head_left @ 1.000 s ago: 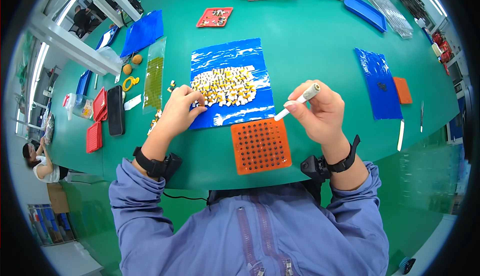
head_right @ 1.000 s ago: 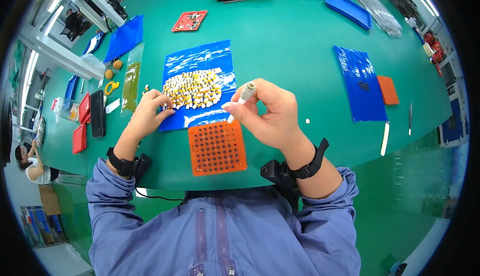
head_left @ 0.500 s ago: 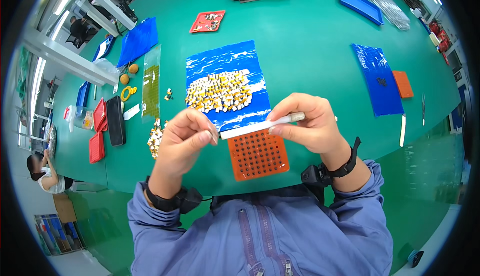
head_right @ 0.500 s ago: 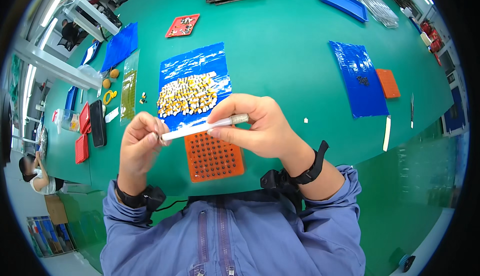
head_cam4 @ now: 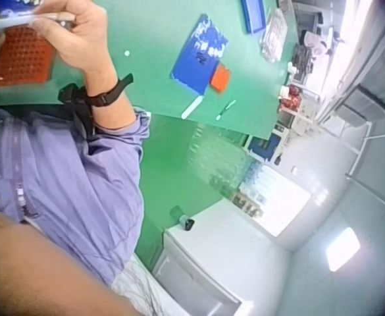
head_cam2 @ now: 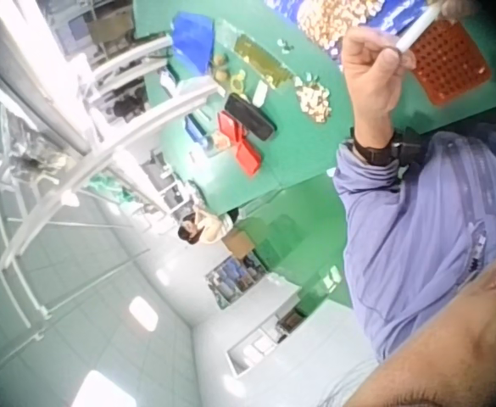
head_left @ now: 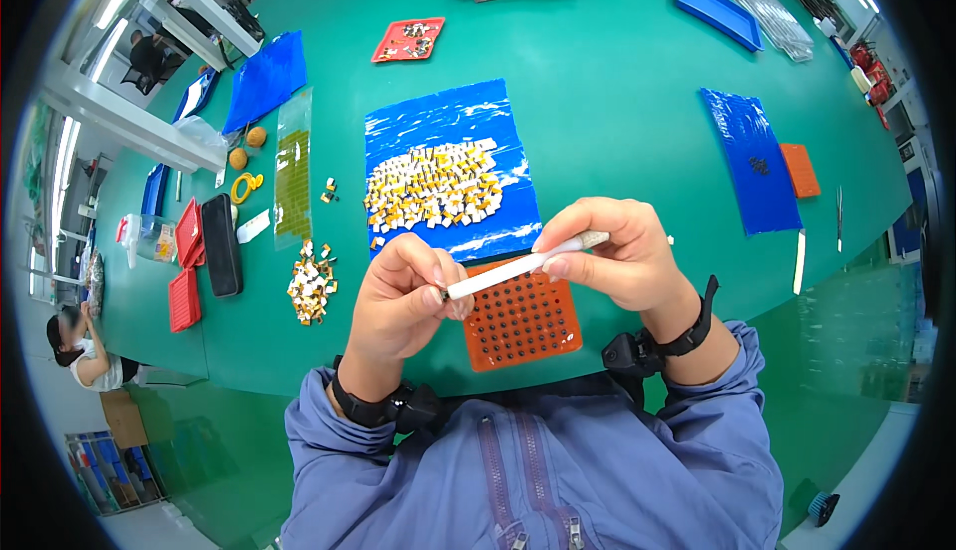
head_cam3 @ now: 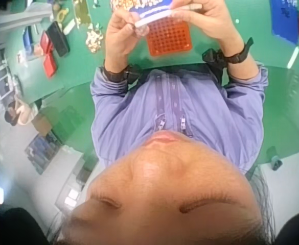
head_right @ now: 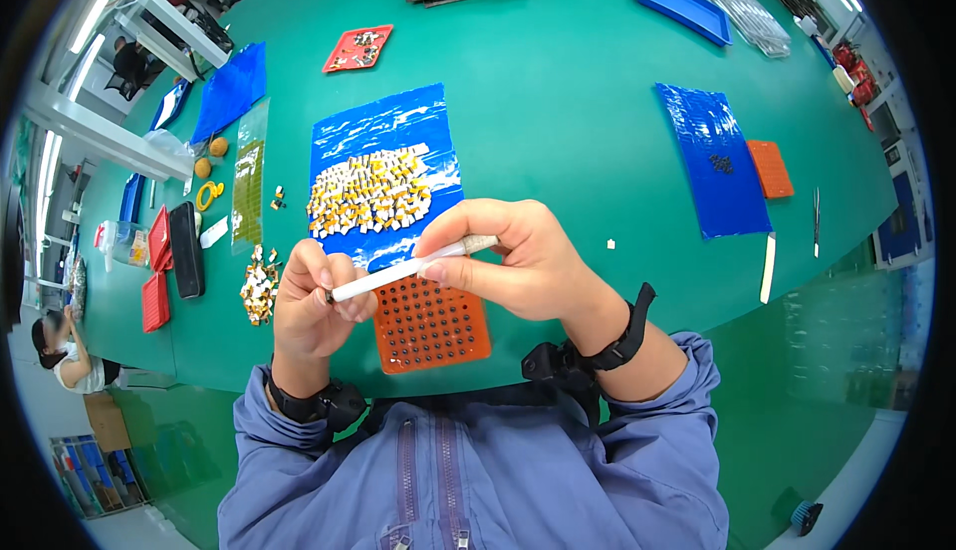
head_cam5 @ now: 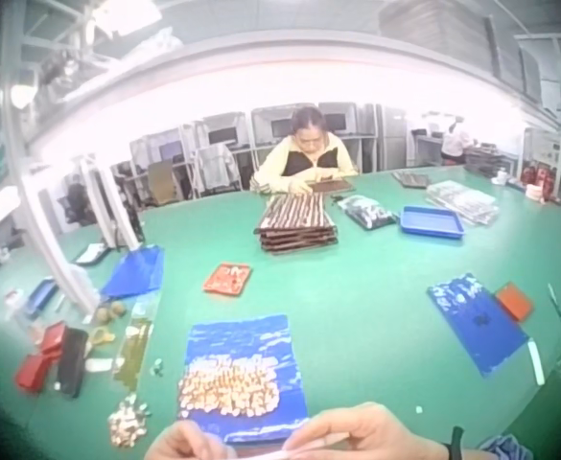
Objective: The person uses a white plastic tool to pick up small yellow and white electronic components from a blue sheet and places them into the holes of an orange grid tray. The person repeats this process continuously, filling the tray with components one by one.
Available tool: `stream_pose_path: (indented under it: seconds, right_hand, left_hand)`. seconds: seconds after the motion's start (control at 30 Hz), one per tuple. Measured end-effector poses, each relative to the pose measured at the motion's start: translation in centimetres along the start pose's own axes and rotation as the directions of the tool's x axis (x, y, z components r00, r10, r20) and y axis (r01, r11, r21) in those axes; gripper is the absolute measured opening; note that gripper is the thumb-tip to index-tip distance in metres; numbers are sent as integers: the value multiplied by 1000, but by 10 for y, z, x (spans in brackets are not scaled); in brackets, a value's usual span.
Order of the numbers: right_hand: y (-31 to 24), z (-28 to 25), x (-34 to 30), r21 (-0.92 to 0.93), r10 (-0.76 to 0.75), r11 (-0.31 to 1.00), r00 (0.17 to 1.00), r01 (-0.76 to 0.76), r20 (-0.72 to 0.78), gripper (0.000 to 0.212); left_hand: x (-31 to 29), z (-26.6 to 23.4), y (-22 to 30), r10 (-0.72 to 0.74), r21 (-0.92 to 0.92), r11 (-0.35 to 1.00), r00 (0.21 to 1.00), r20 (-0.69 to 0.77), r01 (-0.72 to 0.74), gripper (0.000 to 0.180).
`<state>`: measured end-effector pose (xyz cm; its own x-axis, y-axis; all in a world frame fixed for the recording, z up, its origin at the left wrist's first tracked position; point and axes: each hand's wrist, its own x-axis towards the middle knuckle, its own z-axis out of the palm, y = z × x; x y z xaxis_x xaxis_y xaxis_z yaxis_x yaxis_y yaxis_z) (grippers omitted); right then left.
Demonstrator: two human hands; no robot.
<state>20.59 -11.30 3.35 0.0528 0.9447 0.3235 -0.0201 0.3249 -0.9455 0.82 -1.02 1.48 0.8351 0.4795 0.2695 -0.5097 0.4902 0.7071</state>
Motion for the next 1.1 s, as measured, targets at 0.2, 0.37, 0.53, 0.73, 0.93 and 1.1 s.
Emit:
stream_pose_path:
  seconds: [0.2, 0.37, 0.53, 0.73, 0.93, 1.1]
  right_hand:
    - [-3, -2, 6, -347, -122, 928, 990, 137, 66, 9]
    - [-1, 1, 7, -357, -176, 914, 981, 192, 77, 9]
    - [1, 6, 7, -379, -217, 901, 976, 214, 36, 10]
    - [-3, 4, 7, -381, -218, 893, 971, 241, 101, 9]
    - [-2, 3, 6, -388, -235, 885, 967, 256, 102, 10]
    - [-1, 4, 5, -387, -223, 888, 969, 248, 109, 9]
  left_hand:
    - [-3, -3, -2, -4, 9, 1000, 1000, 3, 4, 9]
    - [-3, -2, -2, -3, 4, 1000, 1000, 11, 3, 8]
    - [-4, -1, -2, -6, 14, 1000, 1000, 16, 6, 9]
    - [-4, -2, -1, -12, 29, 1000, 1000, 21, 11, 8]
    - [-4, -3, -1, -26, 58, 998, 999, 33, 24, 8]
    - [-5, -3, 0, -17, 60, 998, 1000, 22, 16, 8]
